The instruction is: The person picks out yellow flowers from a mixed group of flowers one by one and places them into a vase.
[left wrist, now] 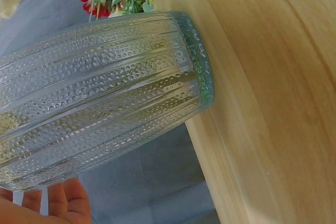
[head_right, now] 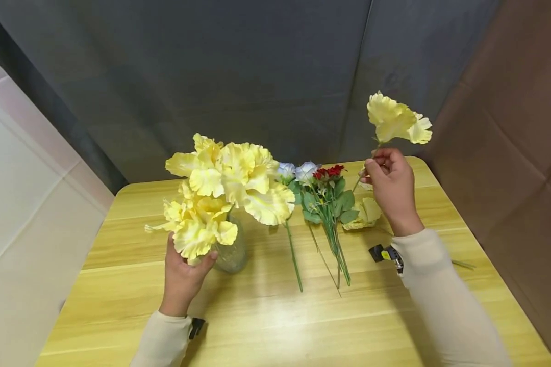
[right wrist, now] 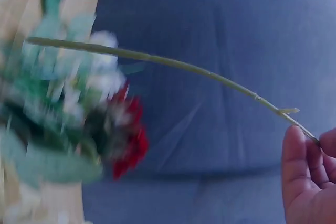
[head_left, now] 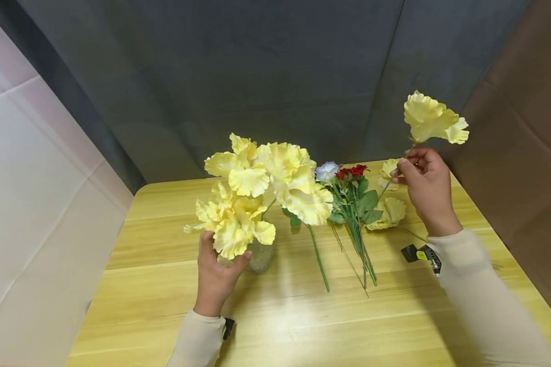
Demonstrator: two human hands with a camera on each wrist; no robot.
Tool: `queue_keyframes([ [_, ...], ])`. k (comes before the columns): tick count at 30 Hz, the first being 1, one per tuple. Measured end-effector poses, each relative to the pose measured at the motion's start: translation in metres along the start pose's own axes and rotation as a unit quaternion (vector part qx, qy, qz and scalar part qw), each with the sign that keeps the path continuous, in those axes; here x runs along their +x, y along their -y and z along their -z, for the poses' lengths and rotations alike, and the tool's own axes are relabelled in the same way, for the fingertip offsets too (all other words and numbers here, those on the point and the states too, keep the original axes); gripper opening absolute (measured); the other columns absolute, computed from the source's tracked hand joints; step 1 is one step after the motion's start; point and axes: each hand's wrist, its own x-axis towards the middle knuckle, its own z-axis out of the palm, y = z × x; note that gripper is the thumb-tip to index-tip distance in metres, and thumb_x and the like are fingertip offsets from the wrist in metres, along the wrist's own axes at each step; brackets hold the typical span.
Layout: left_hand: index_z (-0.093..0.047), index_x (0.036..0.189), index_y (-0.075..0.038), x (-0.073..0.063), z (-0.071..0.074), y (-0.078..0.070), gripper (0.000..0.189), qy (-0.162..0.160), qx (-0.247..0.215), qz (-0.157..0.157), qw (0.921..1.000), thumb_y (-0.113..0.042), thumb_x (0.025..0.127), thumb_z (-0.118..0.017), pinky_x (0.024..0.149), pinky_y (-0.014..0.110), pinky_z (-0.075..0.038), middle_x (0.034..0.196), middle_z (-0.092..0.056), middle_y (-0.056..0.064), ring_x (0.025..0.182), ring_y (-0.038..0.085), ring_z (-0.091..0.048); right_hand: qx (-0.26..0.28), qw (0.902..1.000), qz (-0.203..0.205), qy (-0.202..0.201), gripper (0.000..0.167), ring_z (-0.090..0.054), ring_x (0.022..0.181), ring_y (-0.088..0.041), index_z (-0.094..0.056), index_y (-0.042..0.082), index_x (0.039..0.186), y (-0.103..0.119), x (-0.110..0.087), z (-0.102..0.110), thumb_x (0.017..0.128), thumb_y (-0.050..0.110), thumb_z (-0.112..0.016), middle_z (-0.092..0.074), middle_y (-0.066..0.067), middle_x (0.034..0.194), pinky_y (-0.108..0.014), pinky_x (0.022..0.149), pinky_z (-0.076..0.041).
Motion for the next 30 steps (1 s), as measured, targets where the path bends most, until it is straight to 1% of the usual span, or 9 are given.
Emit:
queue_keyframes([
  [3, -0.036, 0.115, 0.005, 0.0, 0.0, 0.001, 0.059, 0.001, -0.004, -0.011, 0.9999, 0.006, 0.072, -0.076, 0.092, 0.036, -0.039, 0.122, -0.045, 0.002, 0.11, 0.014, -0.048, 0.064, 0.9975, 0.031, 0.002, 0.015, -0.064, 0.074, -0.019, -0.054, -0.001, 0.108, 0.007, -0.009, -0.012, 0.095, 0.001, -0.062, -0.057, -0.013, 0.089, -0.024, 0.066, -0.057],
  [6, -0.036, 0.116, 0.004, 0.0, 0.0, 0.002, 0.059, 0.001, -0.005, -0.02, 0.9998, 0.007, 0.072, -0.076, 0.091, 0.034, -0.04, 0.121, -0.045, 0.0, 0.109, 0.013, -0.048, 0.112, 0.9917, 0.062, 0.003, 0.015, -0.065, 0.075, -0.022, -0.054, -0.003, 0.107, 0.013, -0.017, -0.022, 0.095, -0.001, -0.062, -0.058, -0.015, 0.089, -0.027, 0.066, -0.057],
  [9, -0.036, 0.115, 0.003, 0.0, 0.0, 0.003, 0.059, 0.002, 0.0, -0.026, 0.9997, 0.007, 0.071, -0.076, 0.09, 0.034, -0.04, 0.121, -0.044, 0.0, 0.109, 0.013, -0.048, 0.151, 0.9848, 0.086, -0.001, 0.013, -0.066, 0.075, -0.023, -0.056, -0.004, 0.106, 0.016, -0.023, -0.03, 0.094, -0.005, -0.061, -0.059, -0.016, 0.089, -0.028, 0.065, -0.058],
  [11, -0.035, 0.114, 0.003, 0.0, 0.0, 0.002, 0.059, 0.002, 0.004, -0.028, 0.9996, 0.006, 0.071, -0.076, 0.09, 0.033, -0.04, 0.121, -0.044, 0.001, 0.108, 0.013, -0.048, 0.166, 0.9809, 0.102, -0.01, 0.013, -0.066, 0.074, -0.023, -0.056, -0.005, 0.106, 0.017, -0.028, -0.034, 0.094, -0.006, -0.061, -0.059, -0.016, 0.088, -0.029, 0.065, -0.058],
  [16, -0.037, 0.116, 0.006, 0.0, 0.0, 0.002, 0.059, 0.001, -0.003, -0.018, 0.9998, 0.007, 0.072, -0.076, 0.09, 0.032, -0.041, 0.122, -0.045, 0.0, 0.109, 0.013, -0.049, 0.21, 0.9684, 0.128, -0.041, 0.012, -0.067, 0.071, -0.026, -0.055, -0.006, 0.105, 0.019, -0.04, -0.045, 0.093, -0.009, -0.06, -0.06, -0.018, 0.085, -0.031, 0.063, -0.058],
  [20, -0.039, 0.117, 0.008, -0.001, 0.0, 0.004, 0.059, -0.004, -0.002, -0.017, 0.9999, 0.006, 0.072, -0.077, 0.091, 0.032, -0.041, 0.122, -0.046, 0.0, 0.11, 0.012, -0.049, 0.269, 0.9509, 0.146, -0.044, 0.01, -0.066, 0.069, -0.028, -0.053, -0.009, 0.102, 0.02, -0.051, -0.056, 0.094, -0.009, -0.058, -0.06, -0.021, 0.083, -0.032, 0.06, -0.058],
  [24, -0.038, 0.116, 0.008, 0.0, -0.001, 0.005, 0.059, -0.005, 0.004, -0.022, 0.9997, 0.006, 0.071, -0.077, 0.091, 0.033, -0.04, 0.122, -0.046, 0.0, 0.11, 0.013, -0.048, 0.328, 0.9289, 0.165, -0.049, 0.01, -0.064, 0.067, -0.029, -0.051, -0.011, 0.101, 0.023, -0.06, -0.068, 0.093, -0.011, -0.057, -0.057, -0.021, 0.084, -0.033, 0.058, -0.057],
  [27, -0.039, 0.116, 0.008, 0.0, -0.001, 0.004, 0.059, -0.005, 0.001, -0.021, 0.9998, 0.005, 0.071, -0.077, 0.091, 0.033, -0.041, 0.121, -0.046, -0.001, 0.11, 0.013, -0.049, 0.352, 0.9178, 0.175, -0.058, 0.011, -0.064, 0.067, -0.029, -0.05, -0.012, 0.101, 0.023, -0.068, -0.079, 0.093, -0.012, -0.057, -0.056, -0.021, 0.086, -0.032, 0.058, -0.057],
  [30, -0.039, 0.116, 0.009, 0.0, -0.001, 0.003, 0.059, -0.006, 0.003, -0.025, 0.9997, 0.005, 0.071, -0.077, 0.091, 0.033, -0.041, 0.121, -0.047, 0.0, 0.109, 0.013, -0.049, 0.37, 0.9101, 0.177, -0.061, 0.009, -0.065, 0.068, -0.029, -0.05, -0.012, 0.102, 0.022, -0.077, -0.088, 0.094, -0.012, -0.054, -0.056, -0.021, 0.088, -0.032, 0.058, -0.058],
])
